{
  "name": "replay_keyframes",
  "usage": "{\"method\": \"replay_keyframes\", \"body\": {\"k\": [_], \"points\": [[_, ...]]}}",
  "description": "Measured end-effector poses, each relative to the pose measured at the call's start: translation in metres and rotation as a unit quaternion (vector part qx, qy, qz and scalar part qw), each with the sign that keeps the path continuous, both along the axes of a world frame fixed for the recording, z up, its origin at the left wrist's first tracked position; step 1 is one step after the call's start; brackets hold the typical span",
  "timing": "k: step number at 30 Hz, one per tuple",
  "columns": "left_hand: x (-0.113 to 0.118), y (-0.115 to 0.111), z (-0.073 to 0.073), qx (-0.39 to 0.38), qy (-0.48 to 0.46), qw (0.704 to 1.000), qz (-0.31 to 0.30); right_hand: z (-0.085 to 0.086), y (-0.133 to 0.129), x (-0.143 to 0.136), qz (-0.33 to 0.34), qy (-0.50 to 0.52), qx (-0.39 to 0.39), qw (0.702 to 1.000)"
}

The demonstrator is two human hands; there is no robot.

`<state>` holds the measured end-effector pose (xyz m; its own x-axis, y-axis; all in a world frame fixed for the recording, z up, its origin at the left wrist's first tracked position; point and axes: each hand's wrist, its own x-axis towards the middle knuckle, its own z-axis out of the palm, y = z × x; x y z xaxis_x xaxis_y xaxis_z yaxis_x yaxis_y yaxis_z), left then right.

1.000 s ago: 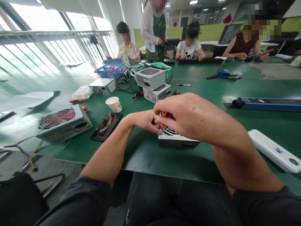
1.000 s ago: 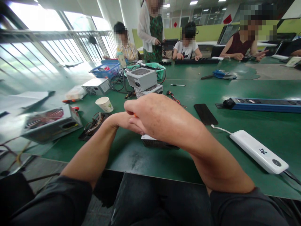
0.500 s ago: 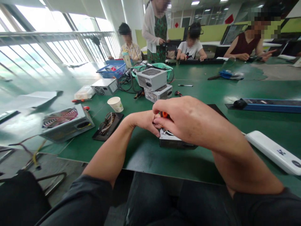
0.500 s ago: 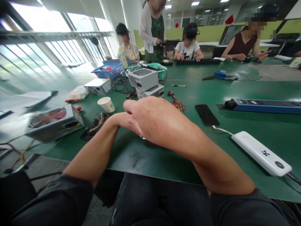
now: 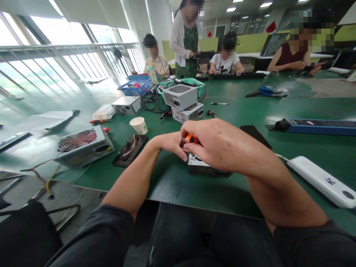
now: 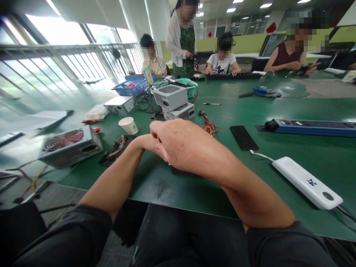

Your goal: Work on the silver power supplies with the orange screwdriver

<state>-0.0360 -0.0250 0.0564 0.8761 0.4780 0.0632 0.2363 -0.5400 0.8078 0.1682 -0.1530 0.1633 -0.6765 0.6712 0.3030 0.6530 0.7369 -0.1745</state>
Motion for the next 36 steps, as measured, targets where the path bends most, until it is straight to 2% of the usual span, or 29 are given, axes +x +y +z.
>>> {"method": "replay_keyframes", "body": {"k": [2,4,8,12,15,17,20,22,25,27,30,32,36], "points": [[0.0,0.002,0.002,-0.043,0.017,0.998,-0.038,0.0,-0.001,-0.003,-0.02,0.004,0.013,1.0],[-0.001,0.004,0.003,-0.057,0.029,0.997,-0.049,-0.001,-0.002,-0.005,-0.042,0.002,0.03,0.999],[-0.005,0.009,0.006,-0.041,0.01,0.999,-0.02,-0.005,0.001,-0.005,-0.069,0.009,0.057,0.996],[-0.006,0.011,0.014,-0.009,0.013,1.0,0.011,-0.01,0.005,-0.006,-0.063,0.026,0.086,0.994],[-0.011,0.005,0.019,0.011,0.024,0.999,0.028,-0.013,0.008,-0.007,-0.077,0.031,0.088,0.993],[-0.017,-0.006,0.017,0.02,0.025,0.999,0.04,-0.015,0.01,-0.007,-0.09,0.036,0.09,0.991],[-0.027,-0.033,0.004,0.027,0.025,0.996,0.077,-0.017,0.013,-0.006,-0.098,0.05,0.106,0.988],[-0.029,-0.055,-0.011,0.025,0.019,0.989,0.141,-0.018,0.014,-0.005,-0.086,0.057,0.111,0.988],[-0.023,-0.087,-0.034,0.004,0.006,0.973,0.233,-0.019,0.017,-0.003,-0.066,0.063,0.107,0.99],[-0.013,-0.103,-0.047,-0.01,-0.01,0.963,0.269,-0.019,0.019,-0.002,-0.068,0.068,0.106,0.99],[0.006,-0.117,-0.062,-0.049,-0.047,0.95,0.304,-0.018,0.015,-0.001,-0.073,0.074,0.099,0.99],[0.017,-0.121,-0.068,-0.049,-0.063,0.941,0.328,-0.015,0.007,0.0,-0.078,0.077,0.095,0.989],[0.031,-0.122,-0.07,0.043,-0.003,0.934,0.355,0.0,-0.019,0.001,-0.114,0.08,0.073,0.988]]}}
